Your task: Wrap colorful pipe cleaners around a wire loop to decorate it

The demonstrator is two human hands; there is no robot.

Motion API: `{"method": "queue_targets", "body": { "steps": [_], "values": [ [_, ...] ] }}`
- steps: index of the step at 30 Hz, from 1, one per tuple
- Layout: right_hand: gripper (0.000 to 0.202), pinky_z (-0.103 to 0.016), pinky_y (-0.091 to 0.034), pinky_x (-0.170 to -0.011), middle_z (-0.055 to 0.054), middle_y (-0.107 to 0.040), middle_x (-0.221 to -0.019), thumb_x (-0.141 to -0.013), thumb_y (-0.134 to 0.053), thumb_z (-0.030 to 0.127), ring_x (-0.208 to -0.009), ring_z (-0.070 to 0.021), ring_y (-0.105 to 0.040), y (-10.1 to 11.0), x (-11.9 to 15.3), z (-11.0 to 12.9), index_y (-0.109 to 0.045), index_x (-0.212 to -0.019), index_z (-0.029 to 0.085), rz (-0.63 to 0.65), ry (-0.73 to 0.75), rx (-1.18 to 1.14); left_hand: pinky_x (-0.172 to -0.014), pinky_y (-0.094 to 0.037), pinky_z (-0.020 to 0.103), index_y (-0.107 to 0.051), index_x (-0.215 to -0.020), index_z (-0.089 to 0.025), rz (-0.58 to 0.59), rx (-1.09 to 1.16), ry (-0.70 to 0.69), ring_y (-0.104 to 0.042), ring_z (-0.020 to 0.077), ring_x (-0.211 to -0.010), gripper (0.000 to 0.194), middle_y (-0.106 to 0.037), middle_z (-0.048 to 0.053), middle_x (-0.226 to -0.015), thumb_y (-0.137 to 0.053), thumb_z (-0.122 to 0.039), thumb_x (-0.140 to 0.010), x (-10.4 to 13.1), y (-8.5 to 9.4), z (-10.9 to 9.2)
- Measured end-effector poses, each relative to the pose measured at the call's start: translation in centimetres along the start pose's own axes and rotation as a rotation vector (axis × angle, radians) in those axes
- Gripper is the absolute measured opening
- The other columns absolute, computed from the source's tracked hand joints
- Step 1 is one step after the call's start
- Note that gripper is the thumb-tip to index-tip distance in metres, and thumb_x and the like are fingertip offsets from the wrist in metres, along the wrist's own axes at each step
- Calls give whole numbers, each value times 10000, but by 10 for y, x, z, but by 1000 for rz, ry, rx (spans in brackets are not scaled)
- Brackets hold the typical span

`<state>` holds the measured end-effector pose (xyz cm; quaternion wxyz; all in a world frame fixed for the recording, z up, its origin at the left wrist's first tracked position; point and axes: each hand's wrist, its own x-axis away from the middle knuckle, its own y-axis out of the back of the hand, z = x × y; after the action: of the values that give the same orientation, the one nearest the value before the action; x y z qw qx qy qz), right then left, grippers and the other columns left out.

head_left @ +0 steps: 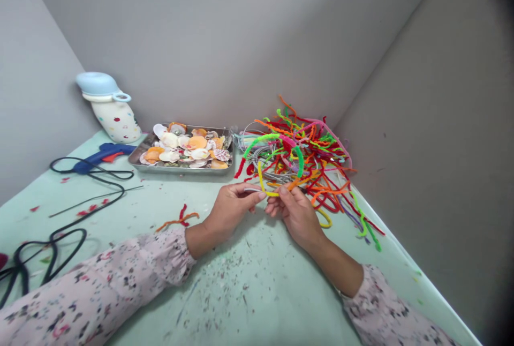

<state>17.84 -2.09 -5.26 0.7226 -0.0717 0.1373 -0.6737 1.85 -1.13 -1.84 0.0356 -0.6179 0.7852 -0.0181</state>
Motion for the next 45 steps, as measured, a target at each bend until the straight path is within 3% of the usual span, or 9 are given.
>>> {"method": "queue_targets", "body": {
  "steps": [14,22,37,45],
  "values": [
    [252,-177,-453,-439,-5,-651,-647,-795,-636,412,-520,-108,-623,-2,0,4,-566,-795,170,24,-120,-186,-448,-358,187,-717,-756,-137,6,-21,-6,-458,68,-487,183,-601,-3,-592,-707,-304,-681,1,2,3],
    [257,-170,-454,-430,-5,-646,-633,-787,-644,414,-511,-105,-616,-3,0,6,-574,-787,166,40,-147,-205,-496,-415,186,-697,-738,-139,31,-16,-40,-488,74,-530,177,-607,-4,-629,-706,-307,-684,1,2,3],
    [264,-172,-431,-412,2,-633,-610,-799,-631,414,-476,-98,-599,-2,-1,5,-568,-752,162,61,-192,-207,-517,-381,199,-628,-700,-144,57,-76,-97,-471,73,-519,161,-537,-37,-566,-665,-298,-724,3,3,3],
    [307,-175,-415,-394,10,-620,-586,-774,-643,459,-446,-96,-582,-2,0,6,-559,-744,165,53,-230,-202,-555,-397,203,-616,-707,-135,84,-98,-156,-487,85,-575,170,-562,-10,-636,-647,-297,-747,3,4,3]
  ]
}}
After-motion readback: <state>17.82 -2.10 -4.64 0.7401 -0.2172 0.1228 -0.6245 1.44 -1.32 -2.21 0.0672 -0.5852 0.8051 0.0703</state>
